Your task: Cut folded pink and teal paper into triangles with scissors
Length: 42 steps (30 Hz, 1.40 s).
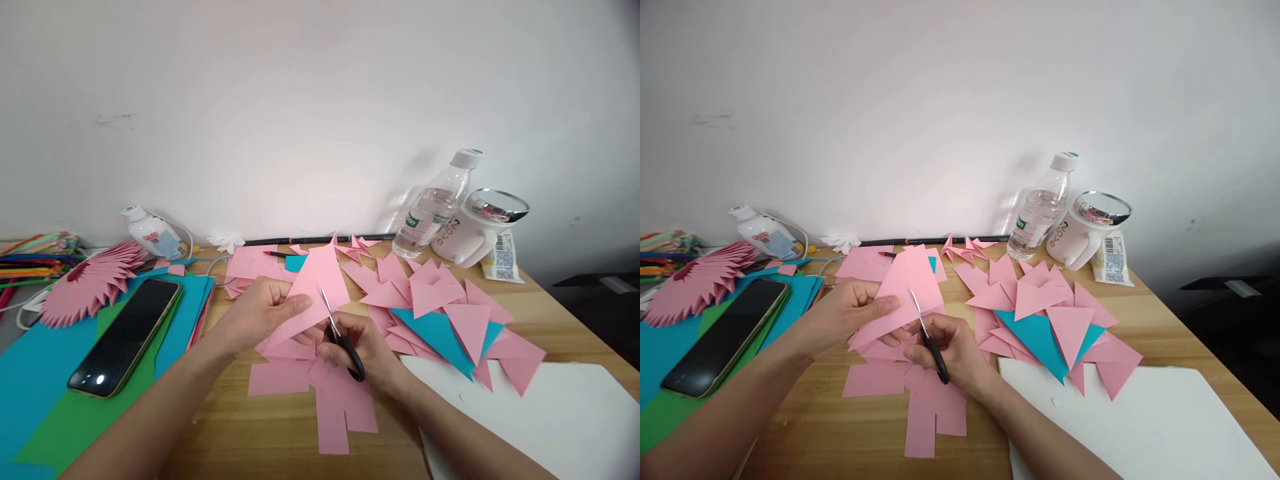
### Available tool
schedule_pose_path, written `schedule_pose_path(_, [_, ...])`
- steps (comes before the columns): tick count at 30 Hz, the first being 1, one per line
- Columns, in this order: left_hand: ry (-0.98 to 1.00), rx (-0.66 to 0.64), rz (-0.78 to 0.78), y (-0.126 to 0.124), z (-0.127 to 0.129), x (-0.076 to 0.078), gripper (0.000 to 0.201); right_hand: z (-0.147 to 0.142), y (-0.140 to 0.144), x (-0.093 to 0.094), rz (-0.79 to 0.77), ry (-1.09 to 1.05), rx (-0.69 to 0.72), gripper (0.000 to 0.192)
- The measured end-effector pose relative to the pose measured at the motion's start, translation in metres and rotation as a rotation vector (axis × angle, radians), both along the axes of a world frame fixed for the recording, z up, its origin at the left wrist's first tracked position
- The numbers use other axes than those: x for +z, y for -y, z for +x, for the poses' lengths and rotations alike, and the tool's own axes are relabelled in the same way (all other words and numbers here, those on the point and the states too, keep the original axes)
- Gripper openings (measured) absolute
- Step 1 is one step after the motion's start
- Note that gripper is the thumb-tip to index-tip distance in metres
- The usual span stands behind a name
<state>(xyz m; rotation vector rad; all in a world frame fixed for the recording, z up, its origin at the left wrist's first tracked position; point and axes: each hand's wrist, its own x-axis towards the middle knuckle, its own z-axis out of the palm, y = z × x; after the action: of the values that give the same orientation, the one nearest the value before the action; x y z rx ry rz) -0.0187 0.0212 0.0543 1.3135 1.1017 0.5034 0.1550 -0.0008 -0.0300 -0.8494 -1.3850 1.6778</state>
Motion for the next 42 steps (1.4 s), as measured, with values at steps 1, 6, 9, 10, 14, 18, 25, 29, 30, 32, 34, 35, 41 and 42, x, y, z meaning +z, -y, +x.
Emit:
schedule_pose_path(1, [0.004,0.002,-0.004,0.0,0.0,0.0,0.031,0.0,0.0,0.0,-0.002,-0.003,-0.003,0.024])
schedule_pose_path(6, [0.015,0.009,-0.021,0.001,0.001,0.001,0.031,0.0,0.0,-0.002,0.009,-0.02,-0.009,0.024])
schedule_pose_path(9, [0.023,0.008,-0.022,0.001,0.0,0.001,0.03,0.0,0.0,-0.004,0.005,-0.015,-0.017,0.021])
schedule_pose_path(10, [0.024,0.009,-0.022,0.001,0.0,0.001,0.03,0.0,0.0,-0.004,0.008,-0.009,-0.021,0.021])
schedule_pose_path(14, [0.022,0.009,-0.028,0.001,0.0,0.001,0.031,0.0,-0.001,-0.004,0.022,0.008,-0.024,0.023])
schedule_pose_path(18, [0.018,-0.031,-0.044,-0.001,0.001,0.002,0.032,0.0,-0.001,-0.002,0.004,-0.002,-0.034,0.025])
schedule_pose_path(25, [-0.182,0.117,0.26,-0.005,-0.005,0.003,0.043,-0.001,0.0,-0.005,-0.014,0.029,-0.031,0.022])
schedule_pose_path(29, [-0.229,0.115,0.279,-0.004,-0.004,0.002,0.044,-0.001,0.0,-0.003,-0.067,0.012,0.0,0.028])
schedule_pose_path(30, [-0.24,0.106,0.29,-0.003,-0.002,0.001,0.044,-0.001,0.0,-0.001,-0.078,0.002,0.003,0.031])
schedule_pose_path(32, [-0.25,0.08,0.306,-0.003,0.0,-0.001,0.045,-0.001,0.0,0.001,-0.085,-0.014,0.017,0.036])
schedule_pose_path(34, [-0.248,0.058,0.316,-0.002,0.002,-0.003,0.044,-0.001,0.0,0.004,-0.074,-0.018,0.041,0.034])
schedule_pose_path(35, [-0.244,0.051,0.318,-0.002,0.003,-0.004,0.044,-0.001,0.0,0.004,-0.066,-0.014,0.051,0.033])
schedule_pose_path(41, [-0.232,0.048,0.289,-0.001,0.003,-0.004,0.042,-0.002,-0.001,0.005,-0.055,-0.014,0.038,0.031])
schedule_pose_path(42, [-0.233,0.048,0.288,-0.001,0.003,-0.004,0.043,-0.002,-0.001,0.005,-0.054,-0.013,0.04,0.03])
